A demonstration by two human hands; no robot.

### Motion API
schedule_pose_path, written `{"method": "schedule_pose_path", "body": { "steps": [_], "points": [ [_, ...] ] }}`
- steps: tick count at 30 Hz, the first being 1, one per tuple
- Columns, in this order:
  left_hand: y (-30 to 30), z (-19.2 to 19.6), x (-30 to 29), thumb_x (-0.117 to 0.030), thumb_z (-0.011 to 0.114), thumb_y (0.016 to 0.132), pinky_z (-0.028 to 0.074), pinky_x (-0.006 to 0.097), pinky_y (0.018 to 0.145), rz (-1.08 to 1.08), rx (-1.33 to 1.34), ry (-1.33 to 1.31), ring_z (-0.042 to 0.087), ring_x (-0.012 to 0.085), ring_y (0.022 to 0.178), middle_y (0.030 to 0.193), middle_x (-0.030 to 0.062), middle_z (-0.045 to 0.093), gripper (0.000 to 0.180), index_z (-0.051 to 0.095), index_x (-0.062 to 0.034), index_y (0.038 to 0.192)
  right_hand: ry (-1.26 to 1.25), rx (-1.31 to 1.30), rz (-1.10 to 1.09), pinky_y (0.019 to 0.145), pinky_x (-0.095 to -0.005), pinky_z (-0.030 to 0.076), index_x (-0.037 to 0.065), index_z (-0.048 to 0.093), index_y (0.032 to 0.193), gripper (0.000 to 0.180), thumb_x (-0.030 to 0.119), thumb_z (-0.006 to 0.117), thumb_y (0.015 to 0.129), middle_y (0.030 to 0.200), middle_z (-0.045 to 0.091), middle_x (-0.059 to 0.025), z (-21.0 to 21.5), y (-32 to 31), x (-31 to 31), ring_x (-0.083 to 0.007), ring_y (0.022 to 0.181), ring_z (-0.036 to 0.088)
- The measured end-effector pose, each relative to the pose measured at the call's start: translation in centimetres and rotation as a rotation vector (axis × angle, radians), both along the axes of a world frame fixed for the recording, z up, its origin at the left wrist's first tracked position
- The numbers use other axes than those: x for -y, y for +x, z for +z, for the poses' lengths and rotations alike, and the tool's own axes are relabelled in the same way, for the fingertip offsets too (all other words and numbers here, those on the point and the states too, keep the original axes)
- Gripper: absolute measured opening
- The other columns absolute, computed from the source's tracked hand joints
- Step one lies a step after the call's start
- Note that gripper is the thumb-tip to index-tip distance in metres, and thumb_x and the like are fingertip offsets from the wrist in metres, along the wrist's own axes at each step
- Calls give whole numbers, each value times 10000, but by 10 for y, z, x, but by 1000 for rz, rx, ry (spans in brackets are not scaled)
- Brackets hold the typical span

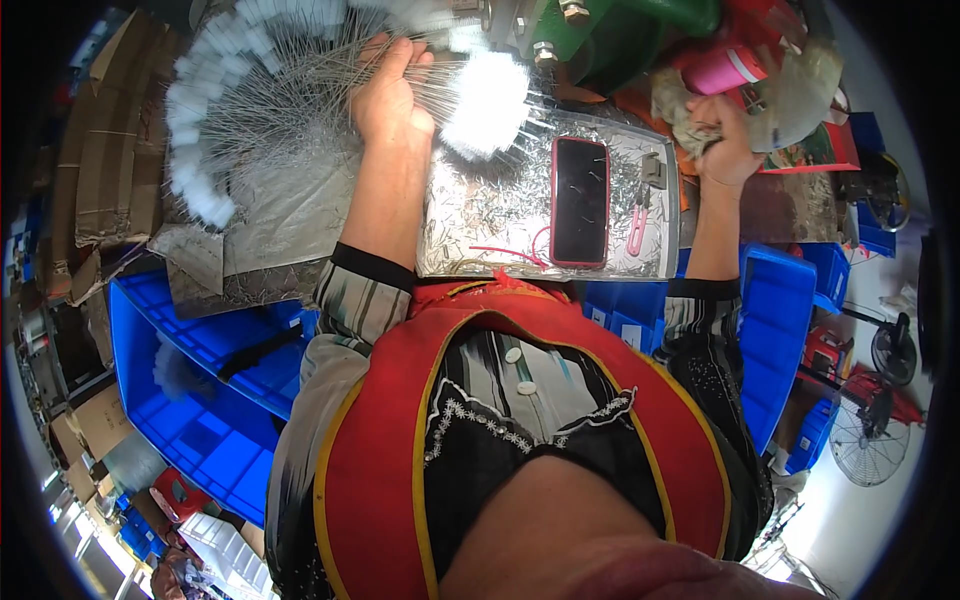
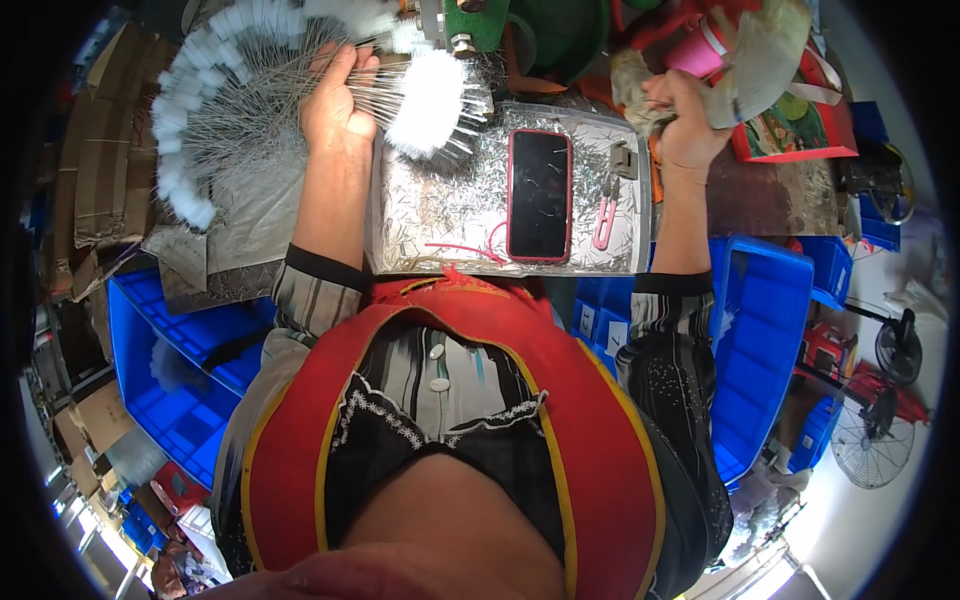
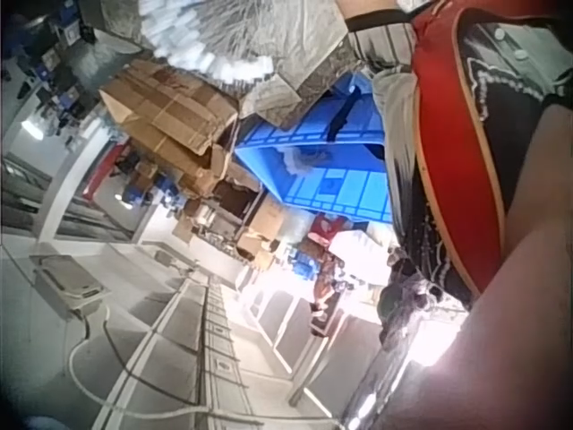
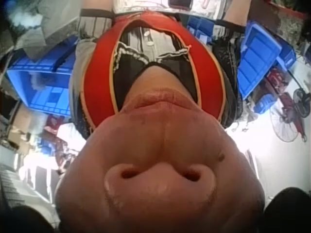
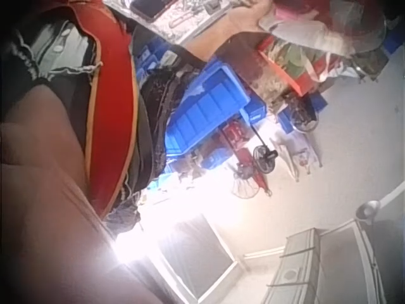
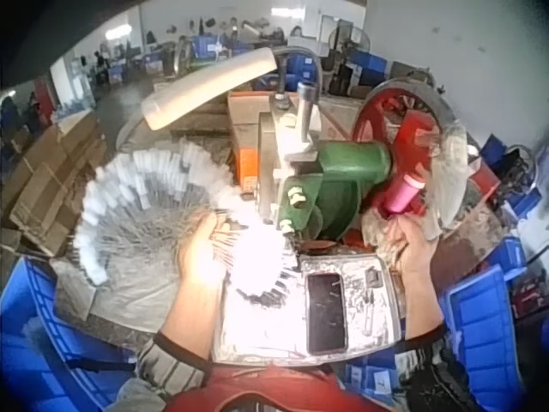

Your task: The person is gathering, aligning, and securing clusters of white bristles for industrial brushes at a workstation.

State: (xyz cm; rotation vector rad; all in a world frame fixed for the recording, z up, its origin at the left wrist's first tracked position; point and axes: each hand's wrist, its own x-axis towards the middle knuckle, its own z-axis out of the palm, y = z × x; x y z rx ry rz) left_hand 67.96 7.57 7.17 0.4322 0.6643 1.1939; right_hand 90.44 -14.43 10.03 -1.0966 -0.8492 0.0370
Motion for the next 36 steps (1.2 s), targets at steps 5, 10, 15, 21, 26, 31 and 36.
{"method": "schedule_pose_path", "body": {
  "steps": [5, 10, 15, 21, 26, 31, 36],
  "points": [
    [-23, 0, -4, 3, 666, 723, 543, 323, 698, -332, -189, 71, 618, 248, 773, 856, 157, 598, 238, 545, 68, 918, -274, -184, -158, 591, -355, 437, 17, 457, 546, 221, 36, 525, 755, 485, 388, -65, 52, -25, 6, -196, 469, 441],
    [-37, 1, -2, 4, 612, 756, 535, 311, 675, -494, -262, 169, 621, 234, 733, 827, 169, 615, 223, 541, 74, 956, -296, -265, -64, 575, -348, 432, 24, 457, 549, 221, 33, 543, 753, 502, 394, -63, 72, -19, 9, -192, 467, 445],
    [-33, -7, -4, 4, 594, 766, 529, 321, 661, -394, -159, 139, 616, 235, 731, 831, 159, 616, 199, 556, 57, 954, -292, -268, -89, 584, -345, 430, 25, 458, 547, 229, 48, 535, 761, 509, 395, -60, 62, -17, 9, -190, 480, 449],
    [-29, -9, -6, 22, 630, 716, 497, 352, 599, -218, -61, 19, 606, 252, 666, 740, 135, 609, 115, 594, 14, 824, -310, -244, -75, 612, -343, 429, 32, 454, 531, 260, 81, 524, 776, 510, 396, -60, 60, -16, 9, -187, 496, 449],
    [-23, -12, -5, 31, 629, 707, 497, 334, 621, -153, -78, 16, 599, 234, 673, 750, 126, 614, 111, 594, 13, 811, -309, -251, -73, 606, -339, 426, 35, 450, 527, 265, 75, 515, 780, 505, 399, -60, 59, -16, 9, -186, 495, 448],
    [-21, -10, -4, 43, 623, 705, 490, 317, 621, -101, -110, 49, 588, 196, 702, 759, 98, 610, 106, 598, 10, 803, -318, -197, -101, 595, -338, 427, 32, 456, 532, 255, 67, 518, 777, 502, 400, -62, 58, -16, 10, -187, 486, 445],
    [-20, -11, -4, 48, 622, 705, 491, 313, 618, -105, -111, 50, 590, 194, 703, 764, 95, 608, 108, 597, 10, 804, -305, -268, -121, 574, -342, 428, 18, 470, 567, 206, 40, 529, 763, 502, 403, -62, 68, -19, 8, -186, 474, 443]
  ]
}}
